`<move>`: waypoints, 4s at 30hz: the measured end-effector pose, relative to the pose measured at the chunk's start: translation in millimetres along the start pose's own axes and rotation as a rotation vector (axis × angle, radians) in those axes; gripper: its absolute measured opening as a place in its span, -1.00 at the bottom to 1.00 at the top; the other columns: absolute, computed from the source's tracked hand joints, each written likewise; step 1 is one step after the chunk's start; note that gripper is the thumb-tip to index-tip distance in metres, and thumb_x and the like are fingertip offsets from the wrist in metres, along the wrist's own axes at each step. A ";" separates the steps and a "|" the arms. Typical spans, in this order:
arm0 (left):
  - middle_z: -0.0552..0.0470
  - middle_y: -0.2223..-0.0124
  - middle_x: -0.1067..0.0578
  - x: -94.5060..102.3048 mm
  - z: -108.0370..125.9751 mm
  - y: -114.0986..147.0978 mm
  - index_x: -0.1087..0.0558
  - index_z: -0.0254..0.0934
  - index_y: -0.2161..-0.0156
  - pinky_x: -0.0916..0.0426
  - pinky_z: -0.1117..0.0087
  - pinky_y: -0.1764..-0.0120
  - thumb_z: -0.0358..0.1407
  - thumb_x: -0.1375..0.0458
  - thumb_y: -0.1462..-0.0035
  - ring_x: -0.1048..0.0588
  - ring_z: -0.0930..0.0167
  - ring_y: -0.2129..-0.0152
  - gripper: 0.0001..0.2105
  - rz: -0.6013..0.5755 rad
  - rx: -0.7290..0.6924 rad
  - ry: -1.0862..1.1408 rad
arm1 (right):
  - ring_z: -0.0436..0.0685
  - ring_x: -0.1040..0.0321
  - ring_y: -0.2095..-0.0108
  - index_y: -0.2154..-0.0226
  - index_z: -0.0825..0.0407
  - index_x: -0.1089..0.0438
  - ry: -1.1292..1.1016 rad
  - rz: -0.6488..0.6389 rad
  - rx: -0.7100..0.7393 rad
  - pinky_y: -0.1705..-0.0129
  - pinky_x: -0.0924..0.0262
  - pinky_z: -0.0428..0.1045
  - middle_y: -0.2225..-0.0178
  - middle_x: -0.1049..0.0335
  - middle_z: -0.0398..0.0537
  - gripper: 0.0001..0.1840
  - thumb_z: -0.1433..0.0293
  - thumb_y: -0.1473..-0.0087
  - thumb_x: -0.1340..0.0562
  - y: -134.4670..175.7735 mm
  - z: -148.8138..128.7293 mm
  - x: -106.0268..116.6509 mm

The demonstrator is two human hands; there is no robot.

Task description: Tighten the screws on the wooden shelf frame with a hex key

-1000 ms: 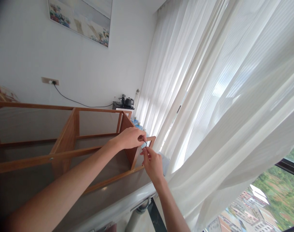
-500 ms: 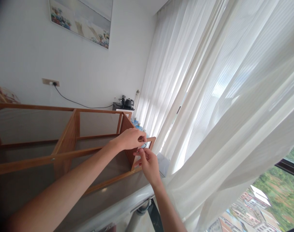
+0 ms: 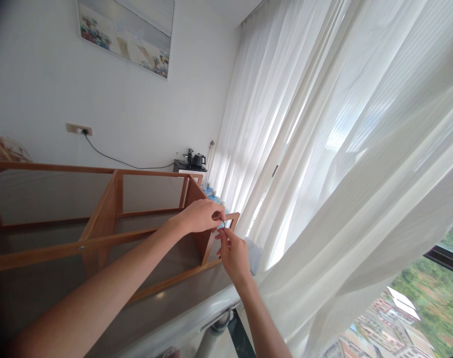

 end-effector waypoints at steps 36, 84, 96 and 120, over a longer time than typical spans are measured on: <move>0.12 0.26 -0.63 1.2 0.5 -0.1 -0.63 -0.04 0.24 -0.37 0.38 0.27 -0.29 -0.15 -0.09 -0.56 0.32 0.28 -0.79 -0.002 0.007 -0.009 | -0.02 -0.42 0.65 0.25 0.03 -0.42 -0.669 -0.111 -0.231 0.56 -0.20 -0.08 0.13 -0.56 0.05 -0.49 -0.09 -0.11 -0.24 1.3 -12.7 -16.2; 0.12 0.31 -0.62 0.2 0.3 0.6 -0.62 -0.05 0.23 -0.34 0.43 0.30 -0.30 -0.13 -0.11 -0.54 0.36 0.35 -0.79 -0.028 0.039 0.023 | 0.06 -0.49 0.55 0.13 -0.05 -0.46 -0.274 0.038 -0.165 0.50 -0.27 -0.06 0.19 -0.57 -0.03 -0.58 -0.01 -0.19 -0.18 6.6 15.6 -2.2; 0.12 0.31 -0.62 0.4 -0.5 -0.3 -0.61 -0.04 0.24 -0.31 0.41 0.32 -0.27 -0.14 -0.12 -0.54 0.35 0.35 -0.81 -0.022 0.028 0.007 | 0.07 -0.50 0.55 0.15 -0.08 -0.51 -0.151 0.097 -0.155 0.44 -0.33 -0.04 0.23 -0.57 -0.09 -0.63 0.04 -0.21 -0.18 2.2 17.2 2.5; 0.12 0.31 -0.62 2.5 1.8 1.3 -0.62 -0.04 0.24 -0.33 0.41 0.32 -0.30 -0.15 -0.11 -0.54 0.35 0.36 -0.81 -0.020 0.040 0.015 | 0.08 -0.49 0.60 0.25 -0.01 -0.44 -0.345 -0.055 -0.163 0.53 -0.25 -0.05 0.21 -0.59 0.00 -0.51 -0.10 -0.14 -0.20 4.0 1.0 -7.4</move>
Point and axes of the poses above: each hand's wrist, its own y-axis away from the middle knuckle, its own x-axis out of the back of the hand, z = x × y, the point moved 4 cm from there along -y, towards the middle knuckle
